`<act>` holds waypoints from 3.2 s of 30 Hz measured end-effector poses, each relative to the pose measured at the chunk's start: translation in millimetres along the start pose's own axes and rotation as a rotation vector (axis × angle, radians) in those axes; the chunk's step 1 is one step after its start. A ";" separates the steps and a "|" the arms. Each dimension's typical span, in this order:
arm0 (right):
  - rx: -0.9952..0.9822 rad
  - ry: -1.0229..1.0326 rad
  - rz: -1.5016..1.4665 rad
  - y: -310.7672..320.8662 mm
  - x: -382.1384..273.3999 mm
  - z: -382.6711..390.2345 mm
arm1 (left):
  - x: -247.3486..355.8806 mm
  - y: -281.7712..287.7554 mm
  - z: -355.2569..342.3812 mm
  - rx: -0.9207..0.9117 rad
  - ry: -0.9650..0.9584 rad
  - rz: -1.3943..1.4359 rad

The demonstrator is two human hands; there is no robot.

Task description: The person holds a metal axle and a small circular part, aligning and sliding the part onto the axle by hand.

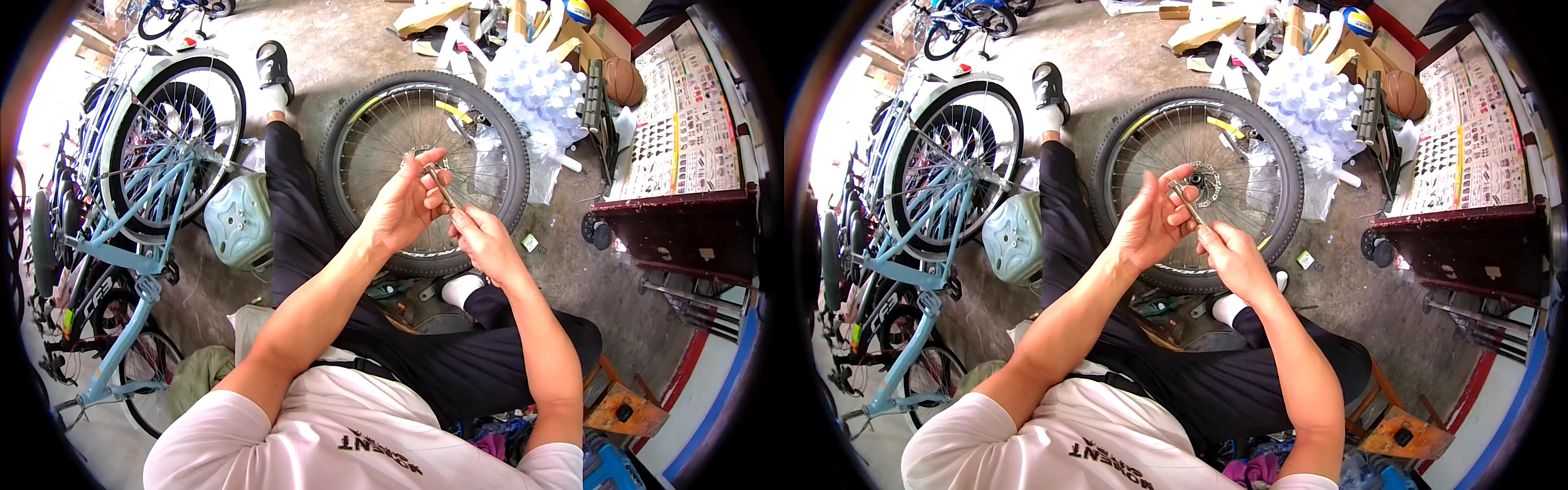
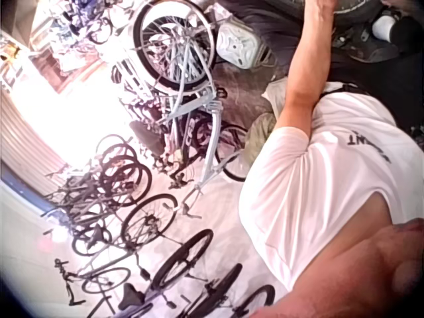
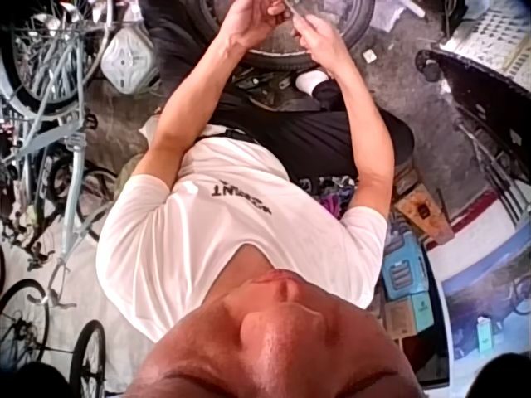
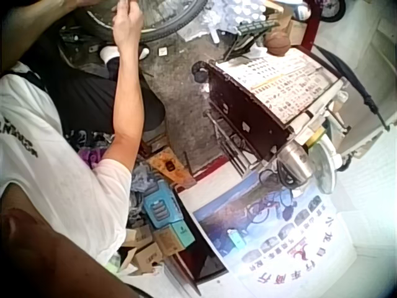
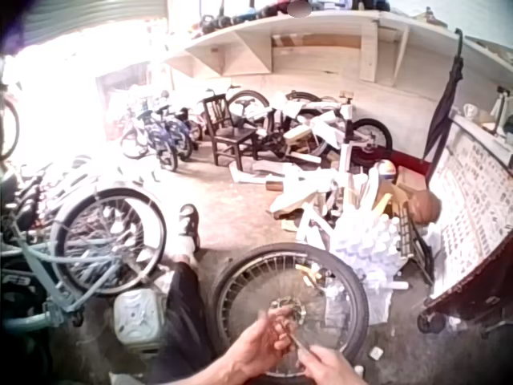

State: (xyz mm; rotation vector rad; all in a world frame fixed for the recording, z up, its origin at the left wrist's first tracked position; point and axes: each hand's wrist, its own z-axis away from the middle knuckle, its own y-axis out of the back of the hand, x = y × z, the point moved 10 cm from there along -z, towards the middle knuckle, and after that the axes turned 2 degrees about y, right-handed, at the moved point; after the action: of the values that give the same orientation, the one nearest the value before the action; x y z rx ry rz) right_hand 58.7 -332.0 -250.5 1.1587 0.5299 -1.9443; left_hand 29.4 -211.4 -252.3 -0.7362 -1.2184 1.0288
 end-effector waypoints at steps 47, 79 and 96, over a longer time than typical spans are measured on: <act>0.119 0.061 0.092 7.2 -5.2 -4.5 | 229.6 254.1 240.8 1.327 -0.351 -1.493; 0.111 0.232 0.594 -10.7 -21.3 -16.8 | 137.5 1.2 147.8 0.408 -0.843 -1.984; 0.412 0.397 0.313 79.2 -64.5 11.4 | 27.3 -40.6 75.5 0.038 -0.402 -2.043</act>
State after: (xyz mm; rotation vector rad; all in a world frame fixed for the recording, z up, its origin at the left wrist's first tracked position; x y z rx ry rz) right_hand 133.2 -360.1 -185.5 1.7922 0.1291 -1.5953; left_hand -33.9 -207.2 -188.5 0.8598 -1.4761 -0.5766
